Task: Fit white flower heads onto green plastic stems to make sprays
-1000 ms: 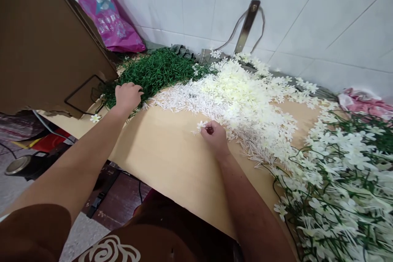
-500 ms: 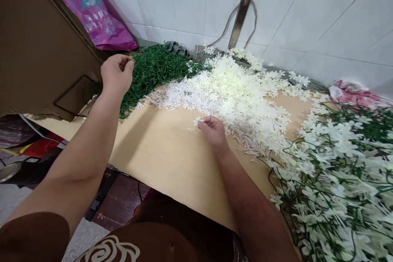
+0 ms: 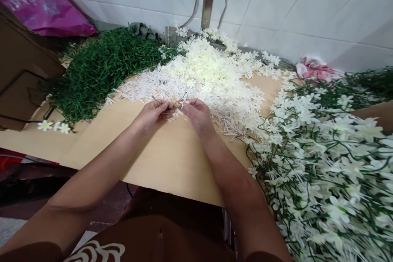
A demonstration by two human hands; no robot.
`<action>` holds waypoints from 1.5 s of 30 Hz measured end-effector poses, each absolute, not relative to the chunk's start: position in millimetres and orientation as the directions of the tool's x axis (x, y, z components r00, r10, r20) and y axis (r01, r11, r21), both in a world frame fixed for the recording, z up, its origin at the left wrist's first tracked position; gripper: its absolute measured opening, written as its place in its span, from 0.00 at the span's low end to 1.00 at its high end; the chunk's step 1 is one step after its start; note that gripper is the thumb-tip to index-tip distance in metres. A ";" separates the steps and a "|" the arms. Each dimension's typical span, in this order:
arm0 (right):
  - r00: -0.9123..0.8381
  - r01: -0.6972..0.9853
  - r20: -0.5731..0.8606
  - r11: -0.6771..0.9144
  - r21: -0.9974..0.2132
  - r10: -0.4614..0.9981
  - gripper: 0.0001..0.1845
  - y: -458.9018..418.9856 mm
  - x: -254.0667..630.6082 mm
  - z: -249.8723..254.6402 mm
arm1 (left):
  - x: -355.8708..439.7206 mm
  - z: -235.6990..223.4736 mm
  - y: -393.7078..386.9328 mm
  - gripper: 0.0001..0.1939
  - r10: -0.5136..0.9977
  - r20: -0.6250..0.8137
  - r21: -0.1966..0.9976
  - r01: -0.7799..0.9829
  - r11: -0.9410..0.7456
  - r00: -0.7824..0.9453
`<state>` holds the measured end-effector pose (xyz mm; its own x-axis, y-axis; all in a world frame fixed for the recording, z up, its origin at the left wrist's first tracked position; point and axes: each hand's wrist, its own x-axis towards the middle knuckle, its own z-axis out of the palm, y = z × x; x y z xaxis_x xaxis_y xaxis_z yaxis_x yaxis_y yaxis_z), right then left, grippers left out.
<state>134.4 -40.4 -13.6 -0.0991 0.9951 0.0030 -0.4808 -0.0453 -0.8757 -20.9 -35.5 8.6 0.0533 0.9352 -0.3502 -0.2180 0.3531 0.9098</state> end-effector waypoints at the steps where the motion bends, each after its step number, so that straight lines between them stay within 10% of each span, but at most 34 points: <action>1: -0.086 -0.477 -0.003 -0.044 -0.878 0.996 0.19 -38.9 136.4 -15.0 | -21.6 7.2 -34.6 0.08 0.942 -0.332 0.924 -0.185 0.334 0.041; 15: -0.123 -0.425 -0.106 -0.149 -0.893 0.987 0.20 -41.1 133.2 -18.6 | -53.1 5.9 -22.9 0.08 0.984 -0.125 0.954 -0.288 0.084 -0.127; 25: 0.160 0.005 0.164 0.165 -0.986 0.973 0.10 -38.2 156.2 -4.3 | -39.8 14.3 -42.4 0.14 0.954 -0.144 0.983 -0.074 0.169 0.265; 33: -0.161 -0.168 -0.018 -0.046 -0.985 0.987 0.16 -49.6 137.2 -5.5 | -41.1 4.0 -42.1 0.20 0.869 -0.153 0.987 0.031 0.157 0.470; 45: -0.157 -0.229 -0.074 -0.110 -0.967 0.985 0.20 -48.8 135.2 -8.9 | -47.7 2.2 -36.3 0.20 0.781 -0.172 0.984 0.146 0.104 0.600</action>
<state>135.2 -48.8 -8.9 -0.1569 0.9848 -0.0743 -0.2295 -0.1096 -0.9671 -47.7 -36.3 2.2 0.6003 0.7811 -0.1716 0.1459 0.1040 0.9838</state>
